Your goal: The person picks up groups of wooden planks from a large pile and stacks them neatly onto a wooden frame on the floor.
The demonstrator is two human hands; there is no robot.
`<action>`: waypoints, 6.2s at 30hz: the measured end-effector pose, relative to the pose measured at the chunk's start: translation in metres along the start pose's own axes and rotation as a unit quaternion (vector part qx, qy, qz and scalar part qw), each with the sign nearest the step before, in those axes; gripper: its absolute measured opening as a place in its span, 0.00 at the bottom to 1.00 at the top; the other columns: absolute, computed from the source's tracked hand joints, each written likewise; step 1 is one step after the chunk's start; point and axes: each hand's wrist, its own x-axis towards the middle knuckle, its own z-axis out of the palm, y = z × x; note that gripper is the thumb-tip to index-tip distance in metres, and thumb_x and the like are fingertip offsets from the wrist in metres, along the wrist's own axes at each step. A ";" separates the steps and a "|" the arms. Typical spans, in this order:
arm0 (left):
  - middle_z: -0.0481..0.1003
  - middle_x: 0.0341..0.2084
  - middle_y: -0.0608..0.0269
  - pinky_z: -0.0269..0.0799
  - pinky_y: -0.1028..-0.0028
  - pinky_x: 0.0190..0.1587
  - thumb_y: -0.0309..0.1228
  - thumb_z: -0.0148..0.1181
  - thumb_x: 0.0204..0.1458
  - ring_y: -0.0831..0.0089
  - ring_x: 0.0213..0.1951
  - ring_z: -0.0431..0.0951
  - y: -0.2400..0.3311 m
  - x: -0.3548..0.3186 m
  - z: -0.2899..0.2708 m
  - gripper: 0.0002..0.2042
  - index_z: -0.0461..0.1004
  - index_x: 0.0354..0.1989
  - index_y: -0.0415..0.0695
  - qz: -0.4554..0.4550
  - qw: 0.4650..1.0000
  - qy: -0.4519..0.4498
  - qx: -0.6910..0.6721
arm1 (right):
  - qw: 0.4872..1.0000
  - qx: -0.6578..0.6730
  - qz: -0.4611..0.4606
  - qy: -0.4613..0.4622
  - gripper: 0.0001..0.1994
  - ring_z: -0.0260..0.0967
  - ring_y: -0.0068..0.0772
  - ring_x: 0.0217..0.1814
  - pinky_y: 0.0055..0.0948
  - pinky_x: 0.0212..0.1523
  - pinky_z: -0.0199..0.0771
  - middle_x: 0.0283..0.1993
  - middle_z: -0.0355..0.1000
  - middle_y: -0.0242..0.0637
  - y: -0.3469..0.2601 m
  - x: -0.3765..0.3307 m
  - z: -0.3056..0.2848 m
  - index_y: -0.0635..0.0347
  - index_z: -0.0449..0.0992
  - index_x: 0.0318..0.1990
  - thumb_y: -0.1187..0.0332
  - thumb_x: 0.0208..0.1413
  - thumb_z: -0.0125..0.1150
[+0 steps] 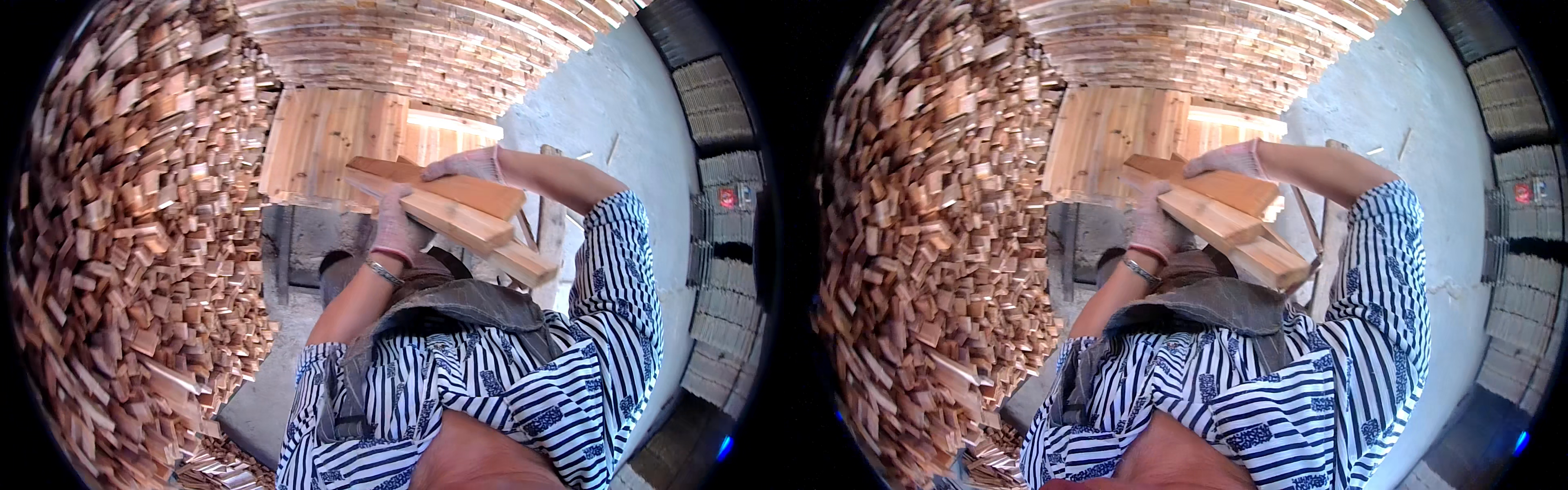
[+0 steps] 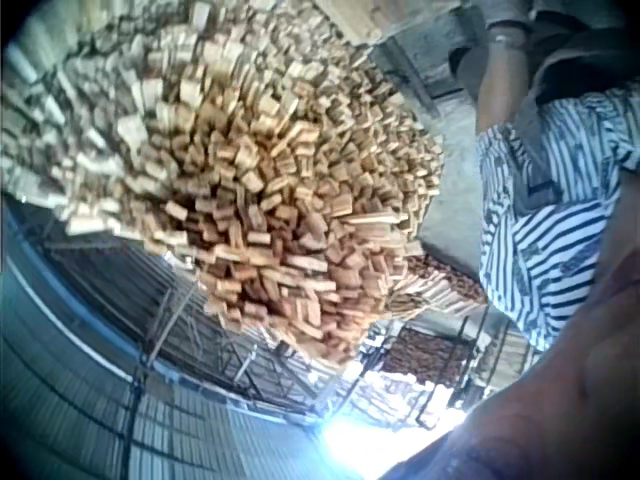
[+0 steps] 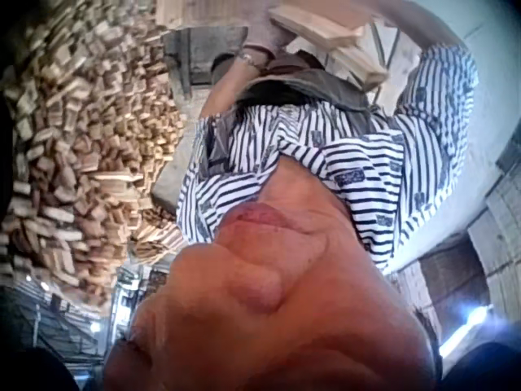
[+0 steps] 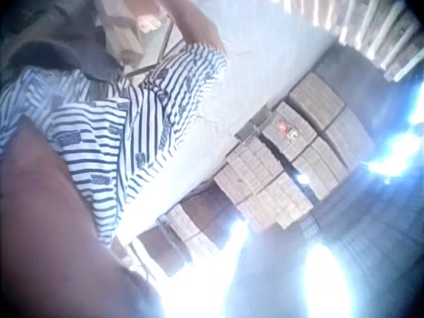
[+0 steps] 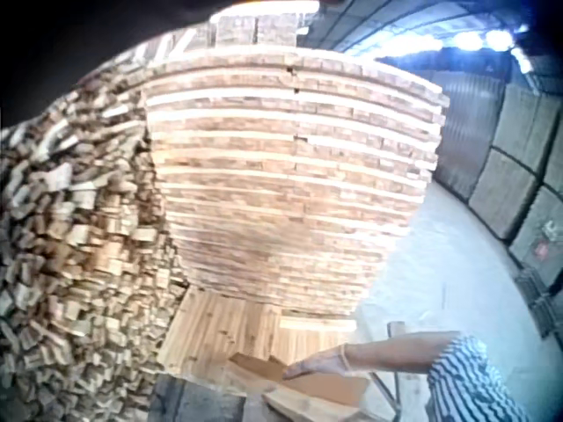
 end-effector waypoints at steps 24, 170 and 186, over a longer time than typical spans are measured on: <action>0.76 0.50 0.54 0.75 0.59 0.57 0.41 0.58 0.55 0.56 0.51 0.77 0.070 0.192 -0.080 0.24 0.69 0.57 0.41 -0.160 0.983 0.089 0.031 | 0.957 0.285 0.030 -0.049 0.22 0.68 0.25 0.62 0.28 0.64 0.69 0.60 0.73 0.37 0.015 0.152 -0.101 0.59 0.77 0.57 0.59 0.57 0.68; 0.38 0.72 0.24 0.49 0.45 0.70 0.73 0.48 0.46 0.32 0.73 0.45 0.054 0.470 -0.213 0.64 0.34 0.72 0.24 -0.118 0.102 0.320 0.934 | 0.869 -0.006 0.061 0.490 0.43 0.62 0.53 0.68 0.53 0.65 0.65 0.67 0.59 0.58 0.151 0.315 -0.283 0.56 0.45 0.74 0.49 0.58 0.60; 0.53 0.70 0.36 0.75 0.52 0.50 0.44 0.50 0.58 0.48 0.59 0.69 0.080 0.436 -0.384 0.41 0.42 0.75 0.35 0.171 -0.016 0.372 0.912 | 0.804 -0.159 -0.139 0.556 0.34 0.58 0.57 0.71 0.45 0.70 0.58 0.70 0.60 0.55 0.143 0.262 -0.273 0.64 0.61 0.69 0.50 0.61 0.57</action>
